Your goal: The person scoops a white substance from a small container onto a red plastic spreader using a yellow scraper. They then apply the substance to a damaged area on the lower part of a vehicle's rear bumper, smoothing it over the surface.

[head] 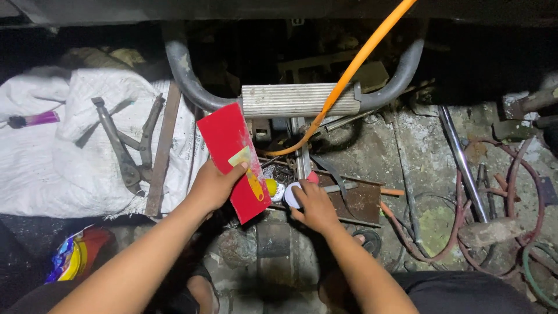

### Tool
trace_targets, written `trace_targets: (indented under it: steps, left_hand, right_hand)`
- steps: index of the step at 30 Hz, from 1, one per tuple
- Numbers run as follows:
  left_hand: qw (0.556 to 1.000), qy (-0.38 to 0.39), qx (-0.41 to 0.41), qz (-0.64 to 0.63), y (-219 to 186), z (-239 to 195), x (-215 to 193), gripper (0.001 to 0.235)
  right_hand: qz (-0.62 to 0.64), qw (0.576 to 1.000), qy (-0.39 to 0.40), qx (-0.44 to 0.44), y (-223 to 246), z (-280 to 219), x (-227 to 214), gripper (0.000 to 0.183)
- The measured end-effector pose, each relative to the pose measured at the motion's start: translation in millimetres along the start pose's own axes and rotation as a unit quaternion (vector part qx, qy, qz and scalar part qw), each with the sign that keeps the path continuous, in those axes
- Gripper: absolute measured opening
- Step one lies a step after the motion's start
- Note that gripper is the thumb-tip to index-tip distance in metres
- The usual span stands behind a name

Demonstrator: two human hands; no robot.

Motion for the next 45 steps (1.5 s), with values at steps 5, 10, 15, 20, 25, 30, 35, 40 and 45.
trace_targets:
  steps: [5,10,15,20,25,30,35,40,45]
  left_hand:
    - [1.0,0.003,0.002,-0.019,-1,-2,2,0.049]
    - [1.0,0.017,0.007,-0.009,-1,-2,2,0.05]
    - [1.0,0.014,0.01,-0.002,2,2,3,0.051]
    - [1.0,0.001,0.026,-0.003,11,6,2,0.044]
    - [1.0,0.004,0.012,0.013,4,-1,2,0.05]
    - [1.0,0.015,0.006,0.01,3,-3,3,0.053]
    - [1.0,0.01,-0.002,0.012,7,0,3,0.052]
    - [0.999,0.013,0.017,0.042,7,0,3,0.053]
    - [0.999,0.019,-0.002,0.035,9,0,4,0.055]
  right_hand:
    - [-0.068,0.997,0.028,-0.02,4,5,16,0.062]
    - [-0.079,0.994,0.075,0.005,6,7,23,0.063]
    - [-0.092,0.994,0.061,0.0,4,10,31,0.065]
    - [-0.061,0.997,0.046,0.003,3,12,37,0.06]
    - [-0.055,0.993,0.091,0.046,18,10,23,0.059]
    - [-0.025,0.977,0.196,0.084,28,7,9,0.07]
    - [-0.02,0.979,0.183,0.09,28,8,14,0.075]
    - [-0.048,0.972,0.2,0.113,28,5,18,0.073]
    - [-0.085,0.98,0.152,0.096,25,5,23,0.08]
Point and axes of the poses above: each hand's wrist, its own z-axis towards the middle knuckle, its own x-axis out of the palm, y = z × x, the point moved 5 cm from there along z, towards the middle knuckle, and after that the axes turned 7 degrees about y, right-handed, at the moved point
